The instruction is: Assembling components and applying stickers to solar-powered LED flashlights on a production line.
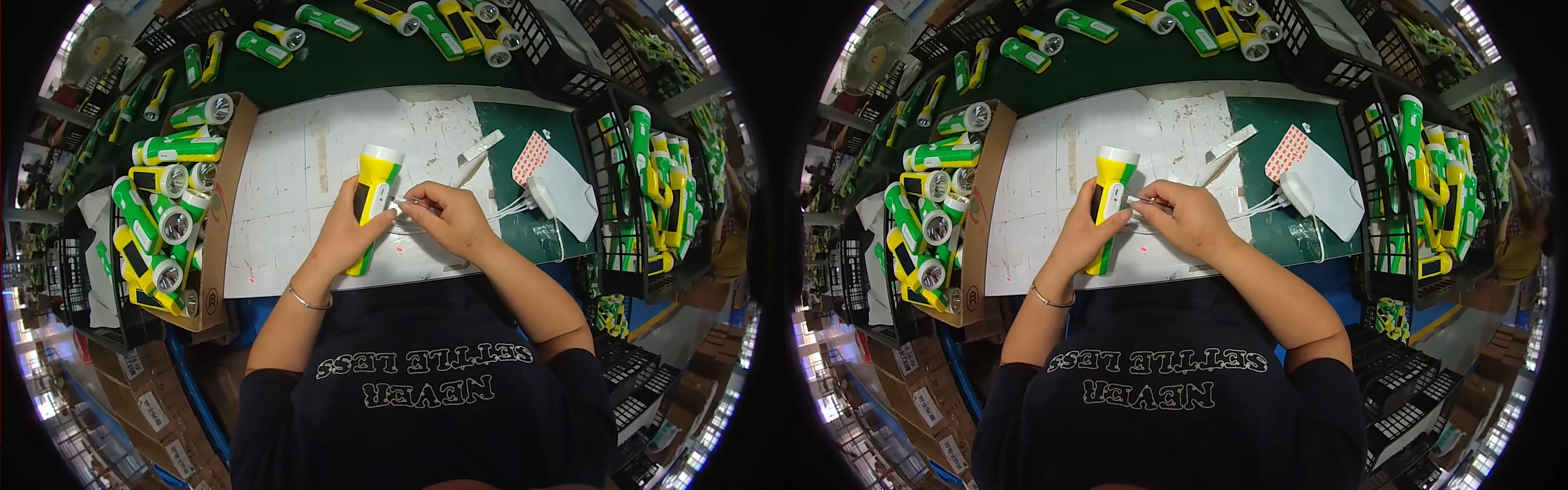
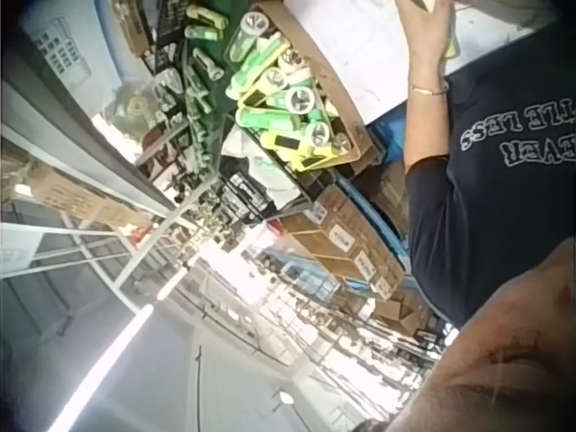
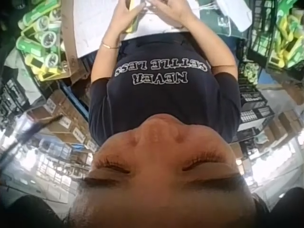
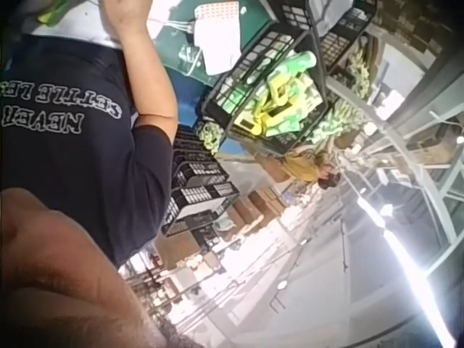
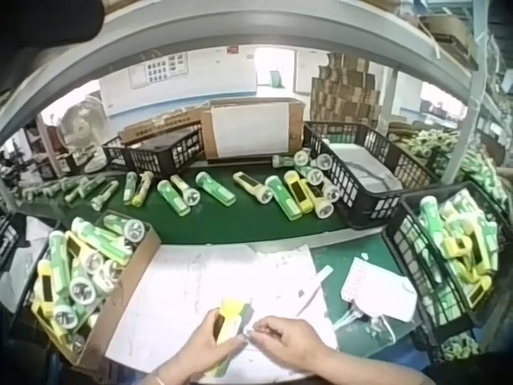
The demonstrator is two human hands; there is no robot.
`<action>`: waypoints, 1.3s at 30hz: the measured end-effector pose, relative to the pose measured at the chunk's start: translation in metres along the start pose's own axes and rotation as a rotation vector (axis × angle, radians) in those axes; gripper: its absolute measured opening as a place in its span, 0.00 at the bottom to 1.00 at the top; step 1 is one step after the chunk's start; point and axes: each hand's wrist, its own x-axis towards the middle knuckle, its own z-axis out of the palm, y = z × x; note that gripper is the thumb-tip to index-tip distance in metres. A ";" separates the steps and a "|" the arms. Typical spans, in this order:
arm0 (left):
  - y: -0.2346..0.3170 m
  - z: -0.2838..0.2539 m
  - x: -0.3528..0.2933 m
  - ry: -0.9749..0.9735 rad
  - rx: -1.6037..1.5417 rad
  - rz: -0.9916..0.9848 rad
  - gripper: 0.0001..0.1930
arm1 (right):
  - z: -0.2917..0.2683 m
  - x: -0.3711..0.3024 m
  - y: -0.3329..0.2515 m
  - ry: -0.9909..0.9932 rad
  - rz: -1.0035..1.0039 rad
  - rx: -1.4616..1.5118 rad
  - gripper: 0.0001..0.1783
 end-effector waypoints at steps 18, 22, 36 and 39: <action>-0.002 0.017 -0.005 0.110 0.486 0.232 0.34 | -0.007 -0.001 0.017 -0.045 0.109 0.314 0.12; 0.005 0.022 -0.010 0.146 0.552 0.224 0.34 | -0.004 -0.003 0.022 -0.048 0.135 0.324 0.12; -0.018 0.006 0.015 0.306 0.453 0.404 0.32 | -0.022 -0.023 -0.001 0.015 -0.006 -0.103 0.14; 0.028 0.028 0.006 0.099 -0.434 0.049 0.27 | -0.010 -0.027 0.001 0.217 -0.240 -0.183 0.32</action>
